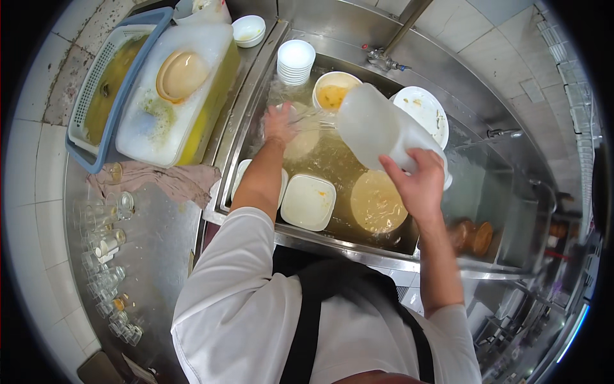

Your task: Washing and rinsing various dishes, cups, and bowls in a commercial kitchen sink.

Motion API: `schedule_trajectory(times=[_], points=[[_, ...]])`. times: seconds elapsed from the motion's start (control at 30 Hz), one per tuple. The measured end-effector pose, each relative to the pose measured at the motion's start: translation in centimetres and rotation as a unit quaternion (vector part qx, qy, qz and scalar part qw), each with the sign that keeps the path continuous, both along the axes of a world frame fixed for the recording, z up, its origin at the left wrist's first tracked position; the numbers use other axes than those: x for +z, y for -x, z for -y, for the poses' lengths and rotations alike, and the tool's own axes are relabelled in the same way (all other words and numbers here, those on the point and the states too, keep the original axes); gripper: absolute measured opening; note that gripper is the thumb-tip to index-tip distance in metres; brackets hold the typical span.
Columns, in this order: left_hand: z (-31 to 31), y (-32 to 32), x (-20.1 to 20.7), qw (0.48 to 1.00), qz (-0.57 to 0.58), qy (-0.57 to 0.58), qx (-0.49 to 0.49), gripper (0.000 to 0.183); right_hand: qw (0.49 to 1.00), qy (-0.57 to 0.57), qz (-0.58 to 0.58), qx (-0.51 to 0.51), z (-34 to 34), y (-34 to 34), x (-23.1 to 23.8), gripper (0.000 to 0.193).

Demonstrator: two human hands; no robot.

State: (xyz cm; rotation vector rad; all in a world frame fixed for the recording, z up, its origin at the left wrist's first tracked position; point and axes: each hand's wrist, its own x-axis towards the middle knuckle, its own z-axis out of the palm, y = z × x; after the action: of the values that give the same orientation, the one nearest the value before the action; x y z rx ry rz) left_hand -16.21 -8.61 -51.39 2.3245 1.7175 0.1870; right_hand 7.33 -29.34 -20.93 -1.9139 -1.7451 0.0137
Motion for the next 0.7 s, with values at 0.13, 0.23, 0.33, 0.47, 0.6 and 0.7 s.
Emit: schedule_trajectory(times=[0.13, 0.23, 0.33, 0.47, 0.6, 0.7], points=[[1.1, -0.8, 3.3, 0.980, 0.150, 0.075, 0.105, 0.082, 0.984, 0.015, -0.115, -0.138, 4.2, -4.6, -2.3, 0.038], [0.2, 2.3, -0.5, 0.927, 0.324, 0.097, 0.164, 0.078, 0.971, 0.031, -0.163, -0.169, 6.4, -6.3, -2.4, 0.036], [2.0, 0.9, 2.4, 0.761, 0.569, 0.224, 0.215, 0.071, 0.947, 0.077, -0.185, -0.253, 8.5, -7.8, -1.6, 0.039], [3.8, -0.3, 7.2, 0.446, 0.786, 0.358, 0.234, 0.064, 0.925, -0.012, -0.253, -0.282, 12.1, -11.8, -4.4, 0.037], [5.0, 3.8, 20.3, 0.495, 0.829, 0.246, 0.087, 0.065, 0.921, -0.012, -0.212, -0.327, 13.6, -14.1, -4.2, 0.032], [4.5, 11.1, 27.4, 0.588, 0.802, 0.083, 0.061, 0.067, 0.909, -0.030, -0.226, -0.348, 14.8, -15.3, -4.4, 0.035]])
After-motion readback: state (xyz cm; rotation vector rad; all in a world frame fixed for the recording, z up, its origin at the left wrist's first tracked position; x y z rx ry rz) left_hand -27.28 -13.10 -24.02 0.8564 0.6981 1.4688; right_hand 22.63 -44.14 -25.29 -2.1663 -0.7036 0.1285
